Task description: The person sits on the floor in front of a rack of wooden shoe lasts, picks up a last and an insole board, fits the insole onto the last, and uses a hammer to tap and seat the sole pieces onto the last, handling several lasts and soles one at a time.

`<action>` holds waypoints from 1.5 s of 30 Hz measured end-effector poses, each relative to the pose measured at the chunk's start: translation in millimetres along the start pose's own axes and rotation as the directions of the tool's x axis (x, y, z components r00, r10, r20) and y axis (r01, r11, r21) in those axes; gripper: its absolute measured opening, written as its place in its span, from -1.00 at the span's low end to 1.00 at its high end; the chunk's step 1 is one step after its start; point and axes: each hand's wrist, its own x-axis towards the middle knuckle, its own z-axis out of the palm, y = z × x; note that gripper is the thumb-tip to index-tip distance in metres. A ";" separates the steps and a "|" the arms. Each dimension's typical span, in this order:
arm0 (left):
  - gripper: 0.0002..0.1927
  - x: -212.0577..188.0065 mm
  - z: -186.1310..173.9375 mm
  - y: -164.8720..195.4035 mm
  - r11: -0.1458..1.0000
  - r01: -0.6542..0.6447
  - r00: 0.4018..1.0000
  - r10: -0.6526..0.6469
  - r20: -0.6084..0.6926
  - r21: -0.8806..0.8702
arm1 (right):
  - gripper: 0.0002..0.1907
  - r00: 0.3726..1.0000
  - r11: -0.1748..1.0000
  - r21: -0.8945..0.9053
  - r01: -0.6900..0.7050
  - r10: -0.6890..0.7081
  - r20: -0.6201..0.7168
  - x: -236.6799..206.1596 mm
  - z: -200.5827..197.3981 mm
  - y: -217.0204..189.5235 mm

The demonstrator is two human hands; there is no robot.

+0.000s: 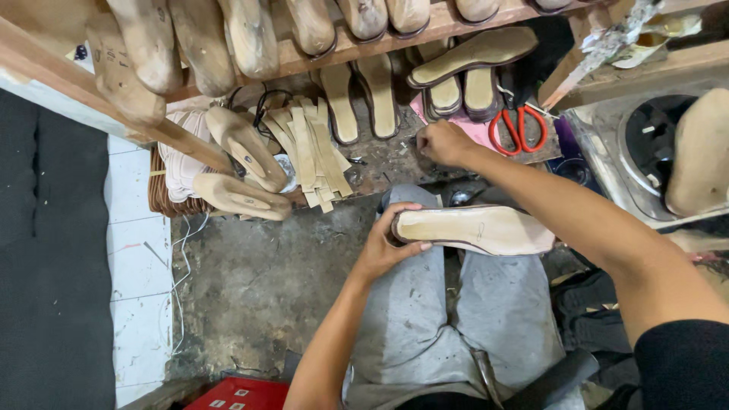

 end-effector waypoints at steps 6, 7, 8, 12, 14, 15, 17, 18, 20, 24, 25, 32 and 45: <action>-0.29 -6.2 -2.4 -3.7 1.000 -0.003 1.000 0.003 -0.018 -0.030 | -0.85 0.972 0.985 -0.007 0.173 -0.170 0.164 22.3 11.7 -11.9; -0.29 -6.3 -2.7 -4.4 0.999 -0.004 1.000 0.003 -0.021 -0.037 | -0.85 0.964 0.985 -0.012 0.173 -0.167 0.207 24.9 12.0 -14.9; -0.29 -6.4 -3.4 -4.8 1.000 -0.019 1.000 0.019 -0.021 -0.016 | -0.86 0.955 0.985 -0.015 0.172 -0.163 0.249 27.6 12.5 -18.0; -0.29 -6.9 -3.7 -5.1 0.999 -0.024 0.999 0.025 -0.025 0.030 | -0.84 0.903 0.942 -0.057 0.331 -0.299 0.308 34.6 16.1 -26.0; -0.30 -7.0 -3.1 -4.7 0.999 -0.017 0.999 0.018 -0.028 0.030 | -0.83 0.882 0.936 -0.085 0.343 -0.289 0.372 36.9 21.0 -27.5; -0.30 -6.8 -2.8 -4.5 0.999 -0.025 0.999 0.025 -0.025 0.028 | -0.85 0.866 0.913 -0.119 0.391 -0.321 0.384 38.0 24.2 -27.8; -0.31 -5.7 -2.2 -4.6 0.999 -0.024 0.999 0.024 -0.027 0.030 | -0.87 0.830 0.857 -0.185 0.481 -0.378 0.409 39.8 30.6 -26.6; -0.30 -4.7 -1.8 -4.8 0.999 -0.016 0.999 0.017 -0.031 0.032 | -0.84 0.837 0.858 -0.178 0.481 -0.390 0.383 40.3 32.9 -25.1; -0.29 -2.8 -1.4 -5.6 0.999 -0.028 0.999 0.029 -0.023 0.034 | -0.78 0.852 0.861 -0.172 0.479 -0.409 0.326 41.2 34.2 -20.9; -0.29 -1.1 -1.3 -6.6 0.999 -0.051 0.999 0.051 -0.016 0.018 | -0.76 0.916 0.938 -0.120 0.326 -0.282 0.284 40.4 21.1 -12.2; -0.29 -0.8 -1.2 -6.6 0.999 -0.045 0.999 0.045 -0.011 0.011 | -0.79 0.930 0.956 -0.112 0.271 -0.230 0.286 39.6 16.6 -10.7; -0.30 1.5 2.5 -7.4 0.995 -0.078 0.997 0.079 -0.005 0.061 | -0.86 0.867 0.913 -0.028 0.407 -0.377 0.327 34.1 0.1 -27.9; -0.31 4.5 1.9 0.6 0.998 -0.054 0.999 0.054 0.003 0.021 | -0.76 0.844 0.898 -0.146 0.415 -0.320 0.431 27.2 11.0 -37.2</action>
